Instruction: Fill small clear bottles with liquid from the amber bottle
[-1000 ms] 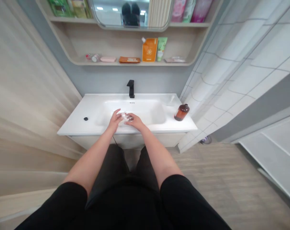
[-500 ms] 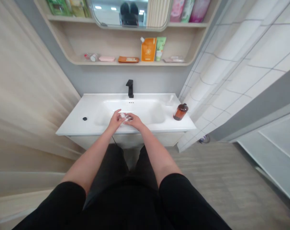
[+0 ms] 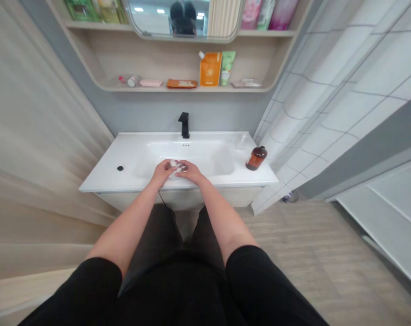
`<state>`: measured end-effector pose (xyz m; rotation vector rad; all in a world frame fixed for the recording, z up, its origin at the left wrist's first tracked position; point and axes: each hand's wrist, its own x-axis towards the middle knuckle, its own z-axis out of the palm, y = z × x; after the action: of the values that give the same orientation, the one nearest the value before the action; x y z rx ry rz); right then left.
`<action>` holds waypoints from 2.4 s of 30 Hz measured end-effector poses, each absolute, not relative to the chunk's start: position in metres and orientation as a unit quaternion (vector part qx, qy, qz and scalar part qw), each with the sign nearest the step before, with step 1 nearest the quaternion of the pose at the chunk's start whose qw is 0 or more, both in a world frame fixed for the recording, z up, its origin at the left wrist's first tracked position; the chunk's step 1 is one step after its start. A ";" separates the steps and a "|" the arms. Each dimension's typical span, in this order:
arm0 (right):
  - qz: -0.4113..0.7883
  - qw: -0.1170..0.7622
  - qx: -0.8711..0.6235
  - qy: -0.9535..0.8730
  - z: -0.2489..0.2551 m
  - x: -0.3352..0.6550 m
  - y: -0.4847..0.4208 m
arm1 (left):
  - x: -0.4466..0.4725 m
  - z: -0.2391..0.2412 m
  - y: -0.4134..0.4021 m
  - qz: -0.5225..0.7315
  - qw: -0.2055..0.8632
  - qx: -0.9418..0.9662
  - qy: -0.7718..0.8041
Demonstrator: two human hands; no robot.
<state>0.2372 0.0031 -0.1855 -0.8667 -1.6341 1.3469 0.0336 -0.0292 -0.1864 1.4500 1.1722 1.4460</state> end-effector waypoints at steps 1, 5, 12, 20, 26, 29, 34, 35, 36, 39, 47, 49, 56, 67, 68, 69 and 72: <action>0.537 0.413 -0.339 -0.653 -0.186 0.237 0.003 | 0.033 -0.187 -0.029 0.564 0.377 0.569 0.466; 0.530 0.417 -0.329 -0.661 -0.187 0.239 0.004 | 0.033 -0.187 -0.028 0.558 0.391 0.571 0.458; 0.419 0.431 -0.414 -0.684 -0.186 0.236 0.000 | 0.031 -0.184 -0.030 0.570 0.406 0.574 0.425; 0.169 0.503 -0.622 -0.576 -0.153 0.339 0.026 | 0.033 -0.185 -0.031 0.513 0.381 0.621 0.454; 0.040 0.456 -0.743 -0.488 -0.141 0.407 0.060 | 0.037 -0.182 -0.034 0.476 0.351 0.660 0.463; 0.047 0.442 -0.784 -0.433 -0.146 0.415 0.073 | 0.037 -0.178 -0.036 0.450 0.336 0.682 0.468; 0.053 0.471 -0.796 -0.377 -0.155 0.420 0.091 | 0.037 -0.174 -0.039 0.434 0.324 0.696 0.471; 0.053 0.483 -0.793 -0.368 -0.157 0.421 0.094 | 0.037 -0.173 -0.040 0.433 0.324 0.698 0.470; 0.051 0.495 -0.788 -0.361 -0.158 0.422 0.098 | 0.037 -0.173 -0.040 0.431 0.323 0.700 0.469; 0.044 0.522 -0.776 -0.352 -0.161 0.424 0.110 | 0.036 -0.174 -0.039 0.427 0.322 0.705 0.466; 0.062 0.535 -0.762 -0.358 -0.160 0.427 0.125 | 0.034 -0.177 -0.036 0.423 0.329 0.703 0.467; 0.063 0.525 -0.767 -0.364 -0.159 0.423 0.123 | 0.033 -0.177 -0.035 0.422 0.331 0.703 0.467; 0.073 0.510 -0.756 -0.403 -0.149 0.392 0.094 | 0.033 -0.178 -0.034 0.426 0.329 0.697 0.473; 0.240 0.254 -0.529 -0.773 -0.163 0.252 -0.009 | 0.050 -0.170 -0.036 0.443 0.288 0.631 0.568; 0.238 0.240 -0.528 -0.779 -0.165 0.247 -0.013 | 0.045 -0.167 -0.037 0.444 0.268 0.628 0.580; 0.233 0.237 -0.530 -0.780 -0.166 0.244 -0.016 | 0.035 -0.163 -0.039 0.441 0.241 0.628 0.595; 0.232 0.248 -0.542 -0.769 -0.167 0.246 -0.019 | -0.016 -0.148 -0.051 0.394 0.110 0.624 0.665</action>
<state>0.2461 -0.0187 -0.1669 -1.4771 -2.0947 0.6313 -0.0160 -0.0507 -0.1481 1.8347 1.9543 1.1585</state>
